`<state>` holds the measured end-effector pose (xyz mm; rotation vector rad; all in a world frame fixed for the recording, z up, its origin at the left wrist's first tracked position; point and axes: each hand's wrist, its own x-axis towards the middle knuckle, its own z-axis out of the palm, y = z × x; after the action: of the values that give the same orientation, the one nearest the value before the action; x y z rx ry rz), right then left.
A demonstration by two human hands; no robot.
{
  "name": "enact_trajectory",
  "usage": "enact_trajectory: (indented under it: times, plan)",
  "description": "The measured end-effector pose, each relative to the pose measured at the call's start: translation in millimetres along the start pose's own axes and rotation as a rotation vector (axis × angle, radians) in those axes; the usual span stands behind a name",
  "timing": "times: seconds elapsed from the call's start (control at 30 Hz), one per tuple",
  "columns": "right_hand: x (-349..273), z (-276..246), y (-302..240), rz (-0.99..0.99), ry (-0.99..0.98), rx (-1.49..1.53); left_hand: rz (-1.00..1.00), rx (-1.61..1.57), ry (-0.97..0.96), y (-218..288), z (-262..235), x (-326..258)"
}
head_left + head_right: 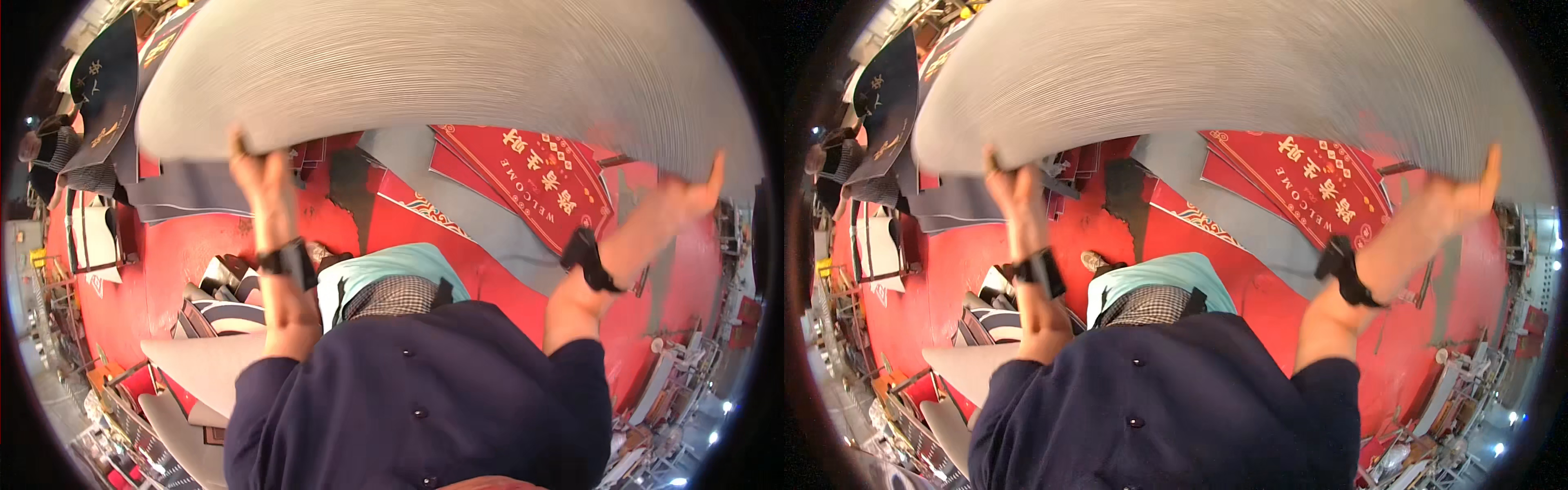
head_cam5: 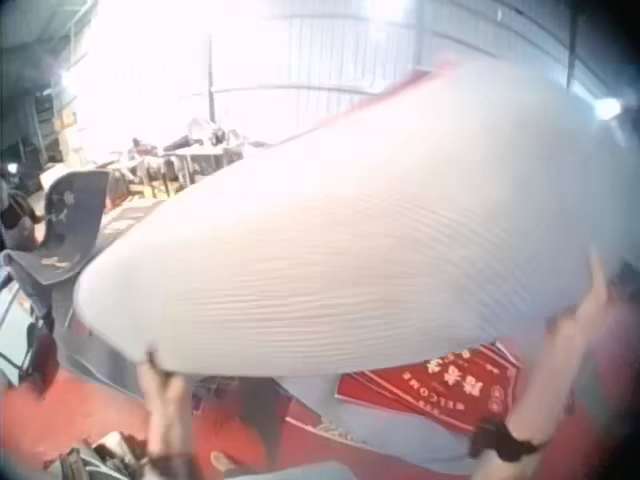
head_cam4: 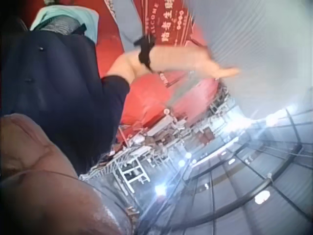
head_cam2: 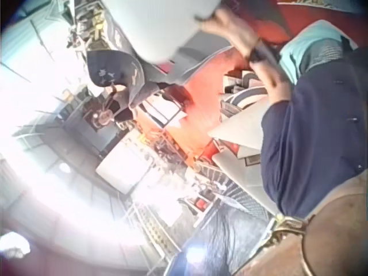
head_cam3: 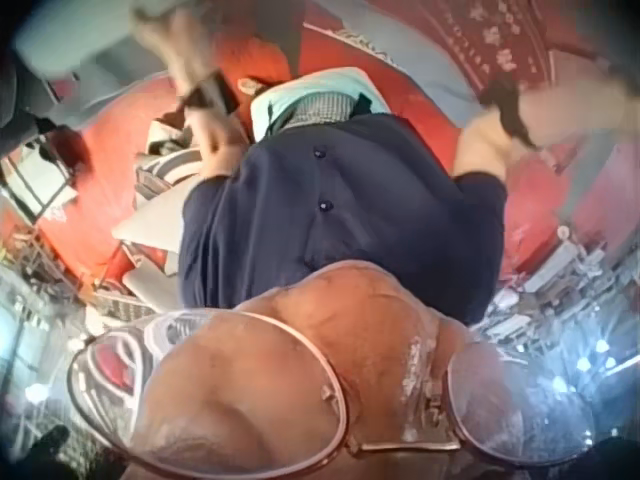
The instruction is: Sorting and stacking large printed floor mats or decorative posters on a factory floor.
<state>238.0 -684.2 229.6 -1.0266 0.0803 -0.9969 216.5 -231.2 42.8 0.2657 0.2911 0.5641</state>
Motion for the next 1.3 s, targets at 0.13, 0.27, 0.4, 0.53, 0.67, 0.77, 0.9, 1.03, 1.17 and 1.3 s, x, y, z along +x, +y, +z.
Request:
enact_trajectory:
  times: [0.13,0.27,0.4,0.53,0.67,0.77,0.9,1.03,1.17,1.3]
  plan:
    - [83,-233,51,-0.084,-0.114,-0.331,-0.082,1.054,-0.475,-125,0,-54]
    - [35,-313,121,0.36,0.06,-0.292,-0.593,0.882,-0.363,-254,-114,-76]
    - [-20,-455,145,0.706,0.485,-0.571,-1.047,0.741,-0.335,-227,-186,-82]
    - [-90,-430,242,1.179,0.102,-0.431,-0.802,0.37,-0.419,-61,-224,-39]
    - [-134,-301,349,1.349,-0.248,-0.464,-0.353,0.626,0.101,88,-212,-8]
    - [-178,-123,377,1.205,-0.548,-0.438,-0.14,0.526,0.264,178,-246,12]
    - [-252,117,362,0.882,-0.93,-0.33,-0.01,0.394,0.452,276,-304,72]
    - [-341,243,383,0.611,-1.063,-0.448,0.092,0.272,0.514,327,-357,183]
    - [-417,289,415,0.079,-1.357,-0.709,0.065,0.2,0.601,362,-395,301]
    - [-456,291,420,-0.057,-1.506,-1.001,0.051,0.342,0.676,387,-403,407]
